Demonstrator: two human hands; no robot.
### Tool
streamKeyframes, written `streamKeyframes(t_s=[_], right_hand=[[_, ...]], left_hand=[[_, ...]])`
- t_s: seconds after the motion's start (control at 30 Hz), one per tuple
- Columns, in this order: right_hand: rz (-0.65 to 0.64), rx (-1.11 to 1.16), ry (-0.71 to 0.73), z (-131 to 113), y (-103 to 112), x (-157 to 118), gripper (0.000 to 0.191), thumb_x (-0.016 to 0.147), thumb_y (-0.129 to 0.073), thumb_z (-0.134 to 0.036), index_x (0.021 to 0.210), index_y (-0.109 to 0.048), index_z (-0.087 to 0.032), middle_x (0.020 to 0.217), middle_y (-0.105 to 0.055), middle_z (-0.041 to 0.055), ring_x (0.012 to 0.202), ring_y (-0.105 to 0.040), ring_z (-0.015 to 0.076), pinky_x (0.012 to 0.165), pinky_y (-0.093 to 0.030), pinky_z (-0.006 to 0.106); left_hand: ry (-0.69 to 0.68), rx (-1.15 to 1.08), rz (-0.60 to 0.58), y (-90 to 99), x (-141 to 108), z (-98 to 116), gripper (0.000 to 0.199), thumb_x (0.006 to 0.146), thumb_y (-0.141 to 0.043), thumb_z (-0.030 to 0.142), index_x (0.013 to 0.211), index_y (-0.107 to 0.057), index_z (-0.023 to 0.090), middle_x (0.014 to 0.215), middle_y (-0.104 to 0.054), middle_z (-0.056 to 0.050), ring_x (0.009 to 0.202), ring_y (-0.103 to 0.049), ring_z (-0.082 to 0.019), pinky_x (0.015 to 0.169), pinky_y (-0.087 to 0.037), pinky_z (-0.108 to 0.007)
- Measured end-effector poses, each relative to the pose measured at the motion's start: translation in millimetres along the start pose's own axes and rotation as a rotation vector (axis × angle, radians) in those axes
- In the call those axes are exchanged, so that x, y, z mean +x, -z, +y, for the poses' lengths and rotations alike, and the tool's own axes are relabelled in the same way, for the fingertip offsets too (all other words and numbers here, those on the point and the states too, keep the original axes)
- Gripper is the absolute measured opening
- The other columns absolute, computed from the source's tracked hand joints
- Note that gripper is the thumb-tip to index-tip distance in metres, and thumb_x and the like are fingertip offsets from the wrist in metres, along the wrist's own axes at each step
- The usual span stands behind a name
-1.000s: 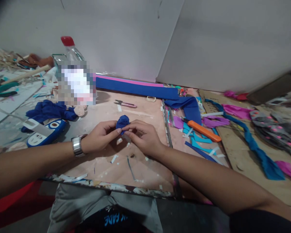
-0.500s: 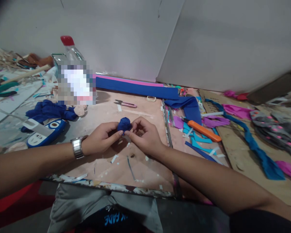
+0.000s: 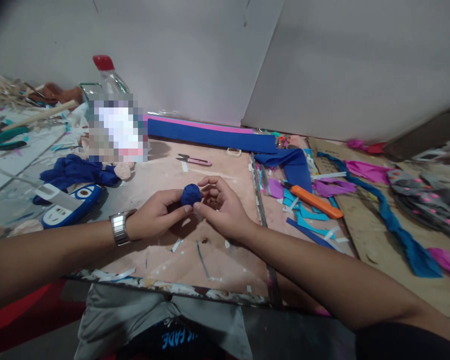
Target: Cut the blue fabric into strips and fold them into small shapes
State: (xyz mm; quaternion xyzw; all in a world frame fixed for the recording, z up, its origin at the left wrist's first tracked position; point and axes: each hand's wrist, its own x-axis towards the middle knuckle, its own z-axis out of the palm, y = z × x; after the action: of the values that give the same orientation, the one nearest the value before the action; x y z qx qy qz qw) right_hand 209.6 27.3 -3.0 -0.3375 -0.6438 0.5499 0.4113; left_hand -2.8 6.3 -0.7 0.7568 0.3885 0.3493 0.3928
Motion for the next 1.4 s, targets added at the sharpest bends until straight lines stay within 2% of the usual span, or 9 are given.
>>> streamKeyframes(t_s=[0.1, 0.23, 0.37, 0.43, 0.6, 0.8, 1.1, 1.27, 1.4], right_hand=[[-0.02, 0.02, -0.042, 0.9, 0.5, -0.1, 0.05, 0.084, -0.081, -0.032, 0.123, -0.05, -0.026, 0.097, -0.069, 0.0014, 0.081, -0.064, 0.0149, 0.071, -0.049, 0.027], [-0.002, 0.055, -0.09, -2.3, -1.0, 0.9, 0.052, 0.081, -0.081, -0.028, 0.123, -0.051, -0.025, 0.091, -0.067, -0.001, 0.079, -0.064, 0.0146, 0.071, -0.05, 0.027], [-0.056, 0.085, -0.124, -6.4, -1.6, 2.3, 0.05, 0.081, -0.077, -0.023, 0.125, -0.053, -0.026, 0.092, -0.066, -0.0016, 0.076, -0.062, 0.0136, 0.069, -0.049, 0.027], [-0.083, 0.027, -0.099, -6.7, -0.6, 2.6, 0.047, 0.082, -0.075, -0.023, 0.125, -0.056, -0.025, 0.094, -0.065, -0.0009, 0.076, -0.061, 0.0134, 0.069, -0.049, 0.027], [-0.1, -0.216, 0.068, -4.7, 2.2, 2.7, 0.031, 0.083, -0.077, -0.025, 0.112, -0.065, -0.022, 0.111, -0.068, 0.0044, 0.103, -0.064, 0.0204, 0.094, -0.051, 0.035], [-0.094, -0.118, -0.051, -4.4, 1.8, 1.1, 0.024, 0.089, -0.072, -0.039, 0.101, -0.066, -0.02, 0.093, -0.067, 0.0027, 0.083, -0.062, 0.0173, 0.076, -0.052, 0.03], [-0.088, -0.268, -0.062, -8.5, -1.1, 2.6, 0.019, 0.082, -0.076, -0.033, 0.08, -0.065, -0.017, 0.077, -0.065, 0.0007, 0.072, -0.056, 0.014, 0.067, -0.045, 0.028], [-0.031, 0.019, -0.224, -5.3, -2.9, -1.2, 0.032, 0.08, -0.082, -0.042, 0.083, -0.058, -0.02, 0.066, -0.061, -0.0039, 0.053, -0.053, 0.0106, 0.05, -0.041, 0.024], [-0.003, 0.058, -0.223, -4.1, -2.9, -1.4, 0.038, 0.077, -0.087, -0.046, 0.083, -0.06, -0.019, 0.07, -0.064, -0.0024, 0.055, -0.057, 0.0107, 0.05, -0.045, 0.023]], left_hand=[[0.024, -0.017, -0.016, -0.1, 0.7, -0.7, 0.024, 0.099, -0.057, 0.033, 0.1, -0.071, 0.013, 0.091, -0.072, -0.005, 0.079, -0.061, -0.017, 0.074, -0.048, -0.03], [0.024, 0.017, -0.01, 0.0, 0.5, 0.6, 0.027, 0.099, -0.056, 0.035, 0.089, -0.068, 0.014, 0.082, -0.068, -0.003, 0.073, -0.058, -0.015, 0.067, -0.044, -0.027], [0.025, 0.02, 0.022, -0.7, 0.3, 2.3, 0.026, 0.099, -0.057, 0.035, 0.086, -0.067, 0.015, 0.076, -0.066, -0.001, 0.069, -0.055, -0.013, 0.064, -0.041, -0.024], [0.03, -0.008, 0.037, -1.2, 0.5, 2.9, 0.023, 0.099, -0.058, 0.034, 0.089, -0.067, 0.015, 0.078, -0.066, -0.001, 0.07, -0.056, -0.012, 0.065, -0.042, -0.024], [0.061, -0.05, 0.081, -1.4, 1.8, 4.2, 0.02, 0.097, -0.059, 0.032, 0.087, -0.063, 0.015, 0.074, -0.062, 0.001, 0.067, -0.053, -0.012, 0.065, -0.042, -0.023], [0.071, -0.009, 0.034, -0.9, 1.9, 3.4, 0.017, 0.095, -0.06, 0.029, 0.088, -0.067, 0.015, 0.077, -0.067, -0.001, 0.069, -0.056, -0.012, 0.065, -0.042, -0.024], [0.022, -0.034, 0.099, -2.9, 2.0, 2.7, 0.018, 0.1, -0.058, 0.03, 0.091, -0.065, 0.015, 0.081, -0.066, -0.001, 0.074, -0.057, -0.012, 0.07, -0.045, -0.025], [0.017, -0.124, 0.089, -2.7, 1.3, 0.1, 0.025, 0.102, -0.059, 0.038, 0.099, -0.066, 0.015, 0.088, -0.069, -0.003, 0.079, -0.061, -0.013, 0.073, -0.049, -0.026], [0.034, -0.159, 0.077, -1.9, 1.5, -2.0, 0.028, 0.102, -0.06, 0.041, 0.096, -0.067, 0.015, 0.088, -0.069, -0.003, 0.078, -0.06, -0.013, 0.072, -0.049, -0.025]])
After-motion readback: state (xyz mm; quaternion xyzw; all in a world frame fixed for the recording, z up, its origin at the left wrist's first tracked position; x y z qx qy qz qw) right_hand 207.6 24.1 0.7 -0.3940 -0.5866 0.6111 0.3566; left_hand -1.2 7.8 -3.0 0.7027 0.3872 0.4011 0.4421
